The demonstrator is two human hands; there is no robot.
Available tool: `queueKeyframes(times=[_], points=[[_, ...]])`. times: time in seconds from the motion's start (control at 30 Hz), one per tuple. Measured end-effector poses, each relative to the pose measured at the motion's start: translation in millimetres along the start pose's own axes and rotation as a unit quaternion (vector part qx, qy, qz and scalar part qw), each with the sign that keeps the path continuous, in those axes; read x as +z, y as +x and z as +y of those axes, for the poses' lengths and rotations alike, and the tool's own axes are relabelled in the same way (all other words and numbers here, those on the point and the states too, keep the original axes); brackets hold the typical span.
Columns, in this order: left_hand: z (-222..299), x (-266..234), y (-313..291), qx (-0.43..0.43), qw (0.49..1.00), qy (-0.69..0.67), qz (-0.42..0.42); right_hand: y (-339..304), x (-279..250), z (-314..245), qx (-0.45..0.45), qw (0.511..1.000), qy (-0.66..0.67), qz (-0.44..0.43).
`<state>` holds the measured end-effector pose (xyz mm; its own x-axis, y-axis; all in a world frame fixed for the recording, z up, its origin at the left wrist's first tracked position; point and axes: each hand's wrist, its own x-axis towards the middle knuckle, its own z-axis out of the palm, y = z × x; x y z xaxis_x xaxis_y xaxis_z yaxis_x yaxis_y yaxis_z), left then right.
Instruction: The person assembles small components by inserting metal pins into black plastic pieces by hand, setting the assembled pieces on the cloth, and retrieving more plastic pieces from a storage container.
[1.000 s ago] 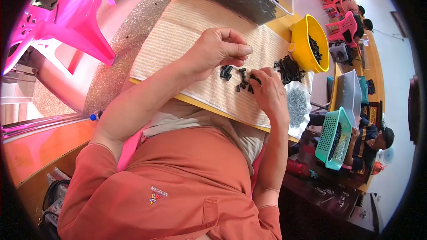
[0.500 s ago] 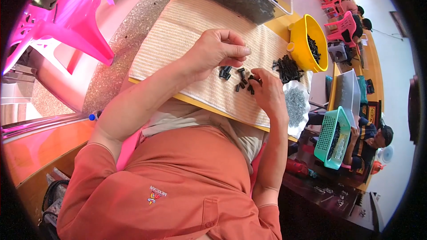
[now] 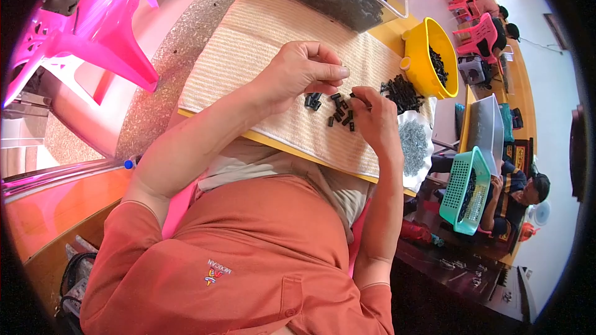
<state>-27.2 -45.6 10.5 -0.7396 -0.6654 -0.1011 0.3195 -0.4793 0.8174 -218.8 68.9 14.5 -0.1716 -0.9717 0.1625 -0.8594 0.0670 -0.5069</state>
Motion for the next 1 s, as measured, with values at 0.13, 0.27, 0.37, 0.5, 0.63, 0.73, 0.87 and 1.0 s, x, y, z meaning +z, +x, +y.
queueKeyframes(times=[0.13,0.27,0.37,0.5,0.63,0.73,0.87,1.0], points=[[0.3,0.2,-0.7,0.001,1.0,0.005,0.001,-1.6,-2.6,4.7,-0.006,1.0,0.003,0.005],[-1.2,-1.2,0.3,-0.003,1.0,0.008,0.001,-1.6,-4.1,3.0,-0.026,1.0,0.006,0.012],[-1.0,-0.5,0.3,-0.005,1.0,0.006,0.0,-4.5,-5.6,0.0,0.015,1.0,0.012,0.0],[0.1,-0.9,1.8,0.0,1.0,-0.001,0.007,-8.5,-5.5,-9.7,-0.072,0.994,-0.063,0.058],[2.9,-0.9,0.7,0.007,0.999,-0.021,0.03,-12.6,8.9,-40.0,-0.146,0.985,-0.087,0.016],[1.5,-5.1,2.2,0.0,1.0,-0.018,0.018,-13.2,18.1,-49.8,-0.178,0.976,-0.127,-0.008],[-1.0,-8.6,6.8,0.005,0.999,-0.001,0.037,-12.9,21.2,-37.7,-0.177,0.974,-0.141,-0.011],[-5.1,-13.1,10.1,0.003,0.998,0.012,0.06,-12.7,18.3,-40.3,-0.148,0.978,-0.144,-0.017]])
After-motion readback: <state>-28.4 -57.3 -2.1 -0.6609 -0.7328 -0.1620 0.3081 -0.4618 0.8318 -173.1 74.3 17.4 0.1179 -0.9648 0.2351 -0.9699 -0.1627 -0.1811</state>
